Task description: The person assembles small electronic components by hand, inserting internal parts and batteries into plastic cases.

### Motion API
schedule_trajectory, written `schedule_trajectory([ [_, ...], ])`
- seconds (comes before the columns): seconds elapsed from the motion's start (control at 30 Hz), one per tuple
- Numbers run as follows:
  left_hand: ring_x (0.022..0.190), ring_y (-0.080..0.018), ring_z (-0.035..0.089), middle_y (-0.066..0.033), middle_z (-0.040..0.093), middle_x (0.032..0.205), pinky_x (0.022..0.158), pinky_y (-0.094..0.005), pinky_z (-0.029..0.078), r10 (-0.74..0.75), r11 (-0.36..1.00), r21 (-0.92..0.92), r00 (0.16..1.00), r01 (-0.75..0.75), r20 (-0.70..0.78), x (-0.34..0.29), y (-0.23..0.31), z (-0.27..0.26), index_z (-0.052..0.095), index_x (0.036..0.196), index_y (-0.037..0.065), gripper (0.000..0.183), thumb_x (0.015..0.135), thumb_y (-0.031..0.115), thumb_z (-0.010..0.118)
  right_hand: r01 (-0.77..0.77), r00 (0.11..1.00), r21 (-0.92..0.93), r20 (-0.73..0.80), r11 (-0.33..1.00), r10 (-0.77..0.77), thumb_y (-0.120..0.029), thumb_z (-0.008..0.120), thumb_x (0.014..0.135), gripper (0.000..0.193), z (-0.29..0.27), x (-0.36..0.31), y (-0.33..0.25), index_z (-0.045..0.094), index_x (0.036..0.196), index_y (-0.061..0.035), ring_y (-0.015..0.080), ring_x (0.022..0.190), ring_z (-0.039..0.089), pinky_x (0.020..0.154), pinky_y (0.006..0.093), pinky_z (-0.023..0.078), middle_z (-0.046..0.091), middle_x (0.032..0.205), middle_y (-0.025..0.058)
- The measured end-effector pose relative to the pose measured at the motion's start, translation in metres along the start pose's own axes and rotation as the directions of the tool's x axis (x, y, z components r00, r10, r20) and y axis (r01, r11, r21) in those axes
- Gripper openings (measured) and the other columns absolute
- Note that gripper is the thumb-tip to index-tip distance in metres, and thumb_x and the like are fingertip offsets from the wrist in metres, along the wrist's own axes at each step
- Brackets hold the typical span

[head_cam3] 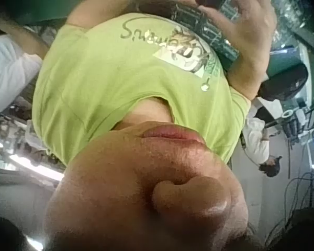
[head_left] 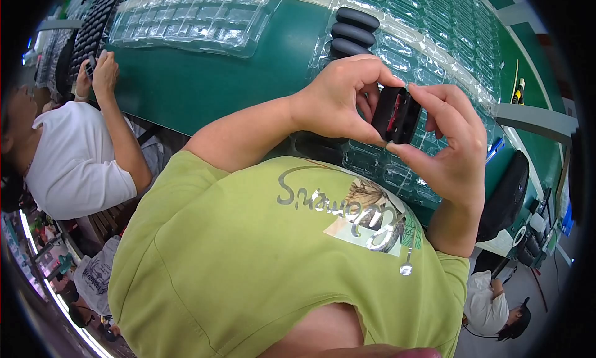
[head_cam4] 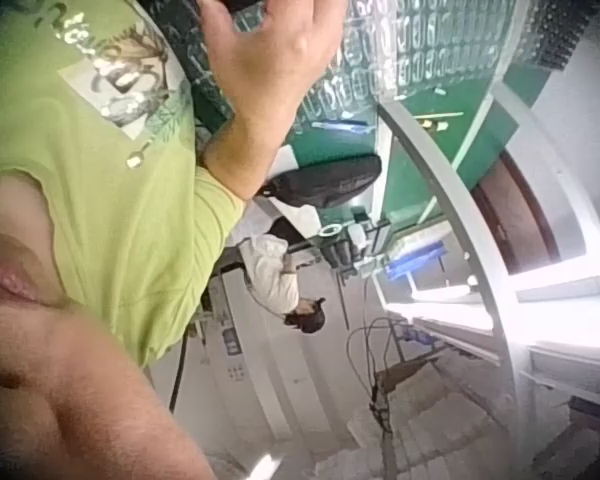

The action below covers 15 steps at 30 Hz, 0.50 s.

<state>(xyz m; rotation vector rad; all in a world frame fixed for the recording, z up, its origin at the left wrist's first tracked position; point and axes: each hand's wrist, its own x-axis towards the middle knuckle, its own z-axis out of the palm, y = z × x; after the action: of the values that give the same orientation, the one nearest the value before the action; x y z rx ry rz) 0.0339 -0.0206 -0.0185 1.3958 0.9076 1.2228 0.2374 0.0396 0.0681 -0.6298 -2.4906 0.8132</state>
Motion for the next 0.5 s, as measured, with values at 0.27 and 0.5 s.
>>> schedule_trajectory([
  [0.27, 0.081, -0.0145, 0.068, -0.0091, 0.054, 0.102, 0.069, -0.0267, 0.059, -0.011, 1.000, -0.013, 1.000, 0.011, -0.017, -0.0015, 0.0003, -0.0002, 0.058, 0.115, -0.002, 0.066, 0.057, 0.008, 0.090, 0.006, 1.000, -0.012, 0.025, 1.000, -0.006, -0.005, 0.086, 0.051, 0.063, 0.0004, 0.0048, -0.0008, 0.066, 0.111, -0.0012, 0.0253, 0.077, 0.062, 0.061, 0.0323, 0.050, 0.062, 0.093, 0.0120],
  [0.5, 0.081, -0.0147, 0.068, -0.0091, 0.054, 0.101, 0.069, -0.0271, 0.059, 0.001, 0.999, 0.037, 1.000, 0.000, -0.020, -0.0021, -0.0022, 0.0004, 0.058, 0.114, -0.002, 0.066, 0.057, 0.008, 0.090, 0.080, 0.994, -0.046, 0.080, 0.996, -0.076, -0.004, 0.084, 0.048, 0.060, -0.0042, 0.0100, -0.0020, 0.064, 0.105, 0.0018, 0.0309, 0.076, 0.061, 0.063, 0.0368, 0.050, 0.059, 0.088, 0.0139],
])
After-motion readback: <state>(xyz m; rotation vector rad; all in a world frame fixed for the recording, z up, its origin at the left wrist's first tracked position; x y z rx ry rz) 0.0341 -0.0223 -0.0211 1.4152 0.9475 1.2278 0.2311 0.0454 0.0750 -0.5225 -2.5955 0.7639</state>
